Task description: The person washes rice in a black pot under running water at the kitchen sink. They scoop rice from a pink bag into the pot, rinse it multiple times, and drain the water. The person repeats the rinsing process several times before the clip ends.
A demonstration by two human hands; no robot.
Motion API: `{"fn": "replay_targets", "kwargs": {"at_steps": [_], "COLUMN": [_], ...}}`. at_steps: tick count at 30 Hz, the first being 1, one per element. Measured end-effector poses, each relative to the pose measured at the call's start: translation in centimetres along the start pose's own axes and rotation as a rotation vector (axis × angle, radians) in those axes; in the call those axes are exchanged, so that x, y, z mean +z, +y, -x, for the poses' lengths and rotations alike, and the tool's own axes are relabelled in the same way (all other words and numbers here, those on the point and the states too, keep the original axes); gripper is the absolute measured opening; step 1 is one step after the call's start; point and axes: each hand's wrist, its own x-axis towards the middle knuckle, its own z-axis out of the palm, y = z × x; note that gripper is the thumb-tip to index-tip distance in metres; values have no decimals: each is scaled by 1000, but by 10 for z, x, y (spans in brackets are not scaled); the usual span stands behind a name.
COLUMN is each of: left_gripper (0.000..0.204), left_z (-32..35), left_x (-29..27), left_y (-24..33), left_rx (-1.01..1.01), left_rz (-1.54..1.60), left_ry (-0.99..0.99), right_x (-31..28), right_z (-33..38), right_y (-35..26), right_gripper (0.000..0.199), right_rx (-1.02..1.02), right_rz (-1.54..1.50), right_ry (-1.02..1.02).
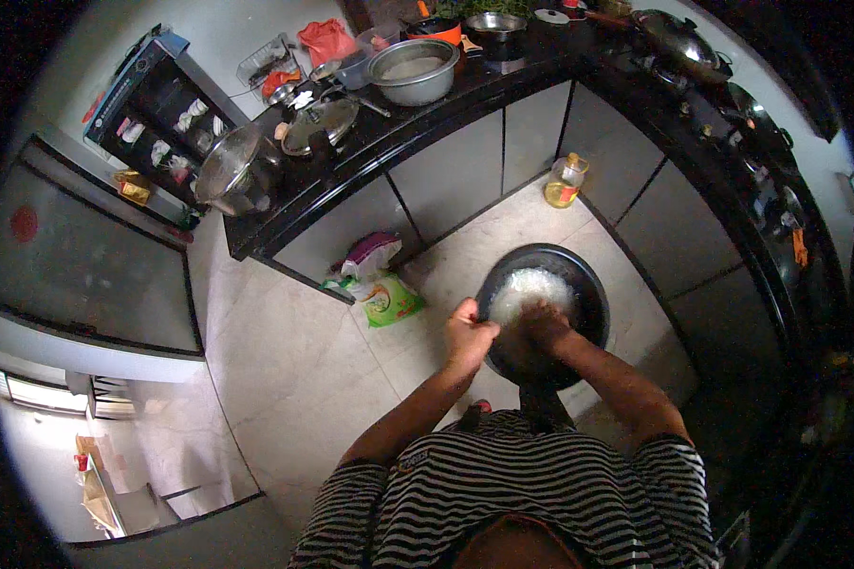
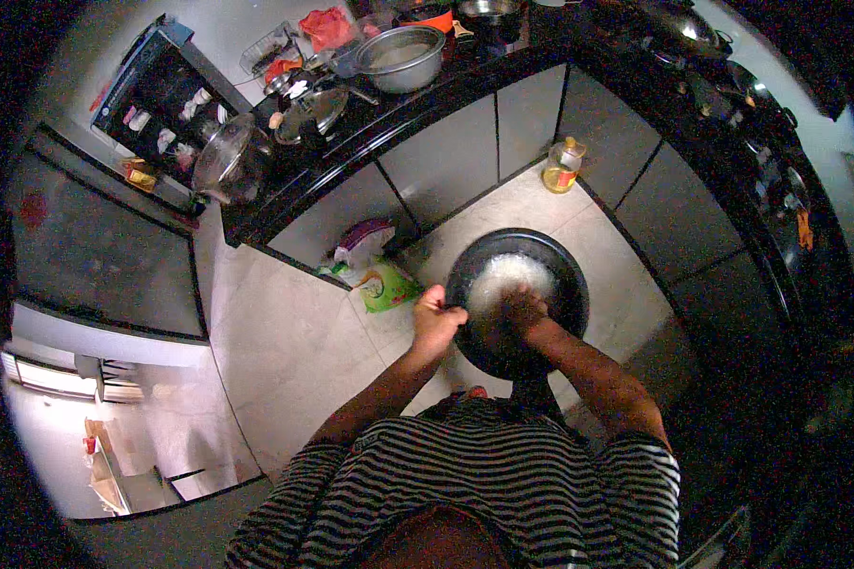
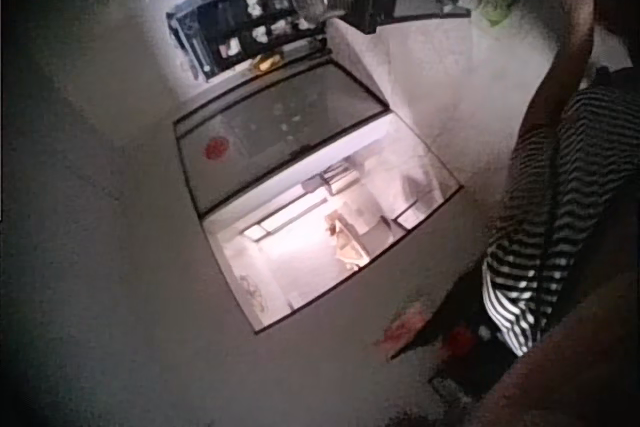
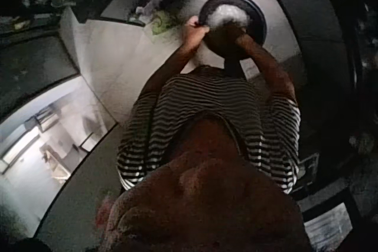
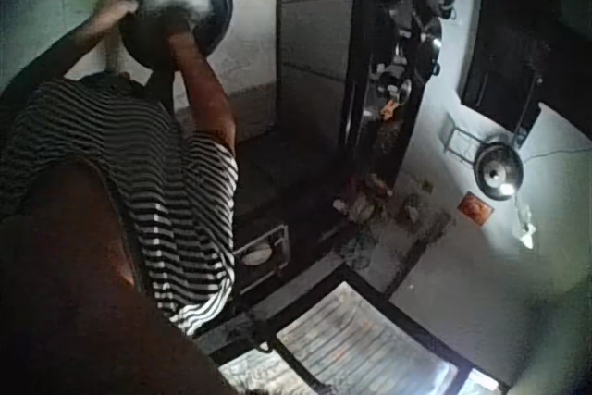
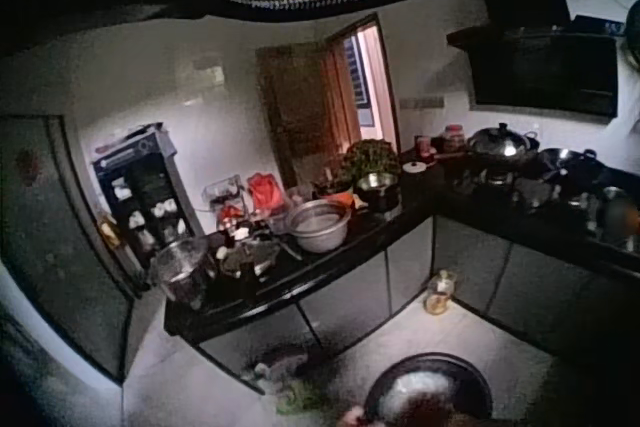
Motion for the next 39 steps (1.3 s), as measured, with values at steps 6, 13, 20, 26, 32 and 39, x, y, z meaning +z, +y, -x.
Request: {"fn": "replay_targets", "kwargs": {"at_steps": [6, 13, 20, 26, 32, 39], "left_gripper": [17, 23, 24, 24, 18, 32], "left_z": [-74, -150, -196, -250, -287, -313], "left_x": [1, 11, 23, 23, 8, -34], "left_y": [-20, 13, 27, 48, 55, 70], "left_rx": [-44, -108, -162, -45, -106, -44], "left_rz": [-153, -180, -94, -13, -11, -233], "left_ry": [162, 380, 349, 454, 349, 240], "right_x": [5, -32, -98, -128, -269, -350], "right_z": [-96, -212, -249, -289, -241, -219], "right_y": [17, 54, 46, 65, 33, 51], "right_gripper": [44, 42, 36, 33, 29, 12], "right_rx": [-545, -704, -810, -713, -667, -794], "right_rz": [-206, -231, -296, -75, 73, -1080], "right_ry": [-37, -112, -106, -137, -218, -271]}}
